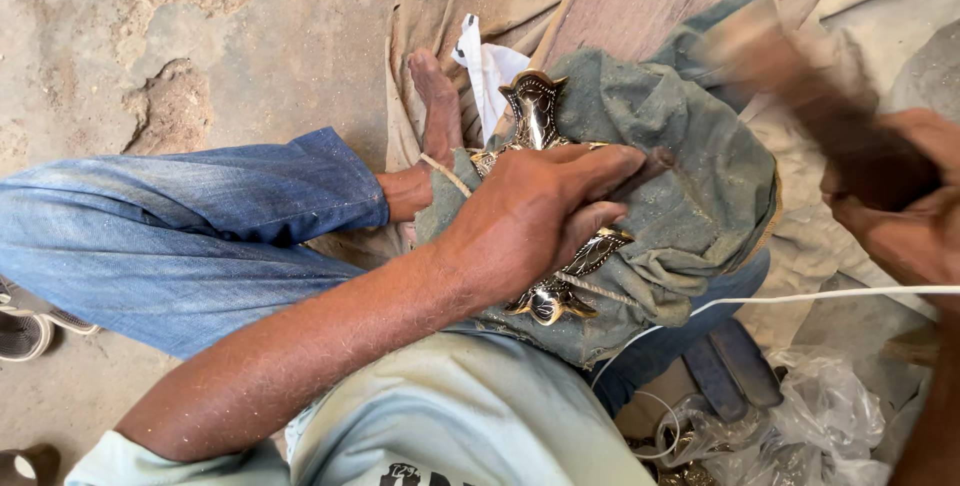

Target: The person sits on the floor and uses a chisel and wooden mallet to engrave a decorative pattern onto a silver-colored metal piece. The metal piece is held against a cloth pad on the lap while the person repeatedly strikes the chisel to create a textured design.

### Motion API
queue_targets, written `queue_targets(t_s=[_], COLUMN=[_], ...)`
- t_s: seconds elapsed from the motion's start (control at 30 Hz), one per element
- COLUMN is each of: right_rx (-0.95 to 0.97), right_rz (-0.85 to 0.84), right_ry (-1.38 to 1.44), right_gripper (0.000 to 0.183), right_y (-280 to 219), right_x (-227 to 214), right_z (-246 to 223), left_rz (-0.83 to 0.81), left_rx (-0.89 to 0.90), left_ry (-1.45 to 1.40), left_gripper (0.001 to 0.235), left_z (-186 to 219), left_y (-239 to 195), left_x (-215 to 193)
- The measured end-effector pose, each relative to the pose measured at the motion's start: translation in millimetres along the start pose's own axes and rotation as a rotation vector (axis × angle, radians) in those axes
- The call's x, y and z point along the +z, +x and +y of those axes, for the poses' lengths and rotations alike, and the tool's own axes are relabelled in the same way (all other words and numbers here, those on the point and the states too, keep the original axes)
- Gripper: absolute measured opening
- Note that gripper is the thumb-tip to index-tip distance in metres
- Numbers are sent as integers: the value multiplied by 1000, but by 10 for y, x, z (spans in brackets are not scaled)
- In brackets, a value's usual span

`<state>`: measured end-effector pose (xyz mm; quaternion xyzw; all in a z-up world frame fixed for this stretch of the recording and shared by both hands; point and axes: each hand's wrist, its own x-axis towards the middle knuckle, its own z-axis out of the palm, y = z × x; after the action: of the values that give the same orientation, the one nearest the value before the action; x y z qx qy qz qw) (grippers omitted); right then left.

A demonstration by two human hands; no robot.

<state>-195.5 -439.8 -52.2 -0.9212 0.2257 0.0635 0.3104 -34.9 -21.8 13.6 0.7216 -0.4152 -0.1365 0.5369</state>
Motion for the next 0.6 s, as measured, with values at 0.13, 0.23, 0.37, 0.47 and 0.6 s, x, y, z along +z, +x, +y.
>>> queue_targets(t_s=[0.13,0.23,0.37,0.47,0.6], right_rx=[-68,-99,-48,19,24], right_rz=[63,95,161,190,293], right_ry=[212,121,645,424,899], right_gripper=[28,23,18,23,27], right_y=[-540,-821,-1020,-1153,-1257], right_x=[42,156,454,619,810], right_z=[-553,-802,-854,-839,-938], left_rz=[-153,-220,-353,-452,-540], left_rx=[-7,27,70,91,196], left_ry=[86,61,43,39,44], left_gripper=[41,42,50,51,55], left_z=[-45,-49,-107,-107,-133], left_y=[127,241,338,476,568], left_x=[30,17,36,56,57])
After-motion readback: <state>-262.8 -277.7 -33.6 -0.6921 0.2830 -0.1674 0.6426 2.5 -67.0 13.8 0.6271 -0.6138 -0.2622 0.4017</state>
